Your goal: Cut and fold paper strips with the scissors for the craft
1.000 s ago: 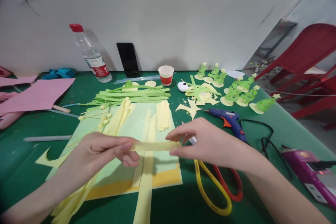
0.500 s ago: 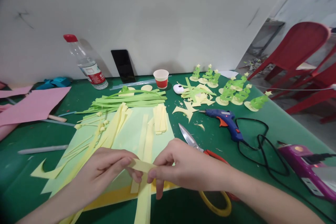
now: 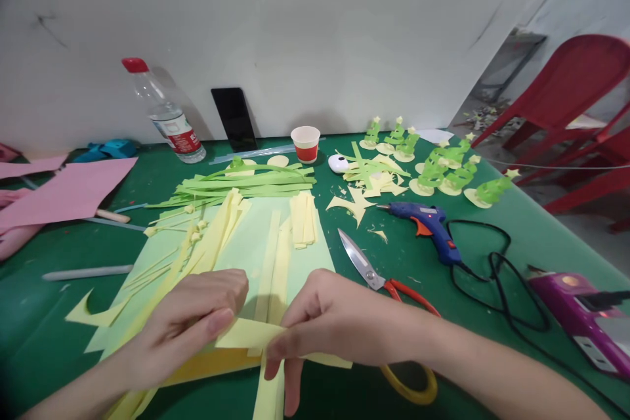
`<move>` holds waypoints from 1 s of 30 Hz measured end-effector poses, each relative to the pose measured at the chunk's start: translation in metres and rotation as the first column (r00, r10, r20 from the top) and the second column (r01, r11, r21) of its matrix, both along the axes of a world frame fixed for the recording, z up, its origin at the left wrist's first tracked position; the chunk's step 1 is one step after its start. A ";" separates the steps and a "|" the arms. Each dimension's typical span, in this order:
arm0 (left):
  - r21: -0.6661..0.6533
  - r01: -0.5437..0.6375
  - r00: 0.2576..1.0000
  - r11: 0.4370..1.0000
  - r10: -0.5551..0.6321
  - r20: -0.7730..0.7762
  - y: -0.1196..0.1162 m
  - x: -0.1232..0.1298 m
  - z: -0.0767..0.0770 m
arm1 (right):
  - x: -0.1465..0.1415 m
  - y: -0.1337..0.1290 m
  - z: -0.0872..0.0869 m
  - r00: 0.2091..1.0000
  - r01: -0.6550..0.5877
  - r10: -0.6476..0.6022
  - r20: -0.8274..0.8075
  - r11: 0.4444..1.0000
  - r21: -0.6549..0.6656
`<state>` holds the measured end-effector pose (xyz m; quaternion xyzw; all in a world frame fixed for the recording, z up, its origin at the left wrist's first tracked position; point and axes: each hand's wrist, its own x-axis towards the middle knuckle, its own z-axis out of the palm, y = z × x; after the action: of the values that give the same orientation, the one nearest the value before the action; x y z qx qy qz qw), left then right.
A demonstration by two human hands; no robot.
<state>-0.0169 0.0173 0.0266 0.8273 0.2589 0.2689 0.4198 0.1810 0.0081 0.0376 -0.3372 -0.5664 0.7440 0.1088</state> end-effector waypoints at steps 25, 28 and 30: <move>-0.298 -0.349 0.894 0.888 0.411 0.178 -0.012 0.020 -0.006 | -0.019 -0.012 -0.016 0.922 0.380 -0.346 -0.173 0.893 0.241; -0.395 -0.336 0.878 0.855 0.436 0.197 -0.014 0.019 -0.007 | -0.022 -0.014 -0.019 0.925 0.377 -0.349 -0.150 0.888 0.264; -0.439 -0.343 0.861 0.831 0.465 0.208 -0.014 0.017 -0.006 | -0.023 -0.015 -0.020 0.928 0.371 -0.350 -0.125 0.889 0.266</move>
<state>0.0002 0.0034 0.0203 0.6012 0.4096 0.4205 0.5422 0.1579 -0.0066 0.0180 -0.3897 -0.5908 0.6332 0.3133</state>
